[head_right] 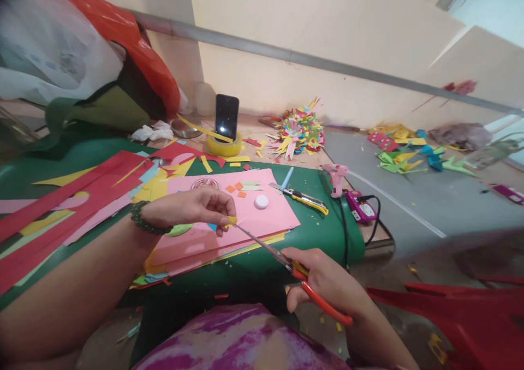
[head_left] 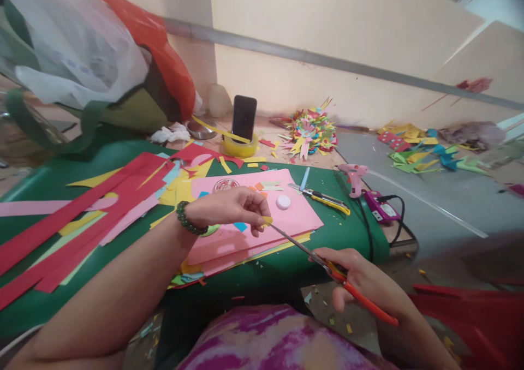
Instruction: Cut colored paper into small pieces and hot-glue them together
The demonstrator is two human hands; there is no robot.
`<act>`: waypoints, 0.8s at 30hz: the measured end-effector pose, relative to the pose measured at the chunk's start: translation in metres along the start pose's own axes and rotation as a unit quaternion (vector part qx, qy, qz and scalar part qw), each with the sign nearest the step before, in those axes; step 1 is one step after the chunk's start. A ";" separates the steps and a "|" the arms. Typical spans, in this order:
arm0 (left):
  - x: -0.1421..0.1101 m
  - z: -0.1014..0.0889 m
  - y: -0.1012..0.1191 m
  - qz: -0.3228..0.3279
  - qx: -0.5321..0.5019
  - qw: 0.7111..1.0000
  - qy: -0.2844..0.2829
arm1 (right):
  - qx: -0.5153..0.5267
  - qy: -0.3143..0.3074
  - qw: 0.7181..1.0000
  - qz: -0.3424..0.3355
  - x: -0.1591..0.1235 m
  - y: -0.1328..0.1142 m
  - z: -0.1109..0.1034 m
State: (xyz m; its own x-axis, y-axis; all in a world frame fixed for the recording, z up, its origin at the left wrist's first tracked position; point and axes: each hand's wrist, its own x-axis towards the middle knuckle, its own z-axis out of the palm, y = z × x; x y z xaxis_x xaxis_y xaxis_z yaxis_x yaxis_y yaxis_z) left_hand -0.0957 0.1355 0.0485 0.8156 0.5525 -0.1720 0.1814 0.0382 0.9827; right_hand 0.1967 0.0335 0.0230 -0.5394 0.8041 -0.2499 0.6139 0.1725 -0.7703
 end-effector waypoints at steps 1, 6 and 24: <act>0.000 0.000 0.000 -0.001 0.001 1.000 0.000 | 0.001 0.000 1.000 0.001 0.000 0.000 0.000; 0.000 0.000 0.000 0.001 0.005 1.000 0.001 | -0.030 0.000 1.000 -0.009 0.000 -0.002 -0.001; 0.001 0.003 0.001 -0.010 -0.012 0.999 0.028 | -0.068 0.026 0.997 -0.032 -0.005 0.006 -0.004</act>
State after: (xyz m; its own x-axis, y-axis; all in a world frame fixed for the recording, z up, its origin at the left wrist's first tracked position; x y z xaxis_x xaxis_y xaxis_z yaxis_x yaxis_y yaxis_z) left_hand -0.0932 0.1334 0.0495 0.7796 0.5973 -0.1885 0.1840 0.0693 0.9805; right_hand 0.2049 0.0328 0.0217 -0.5513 0.8171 -0.1687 0.6537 0.2974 -0.6958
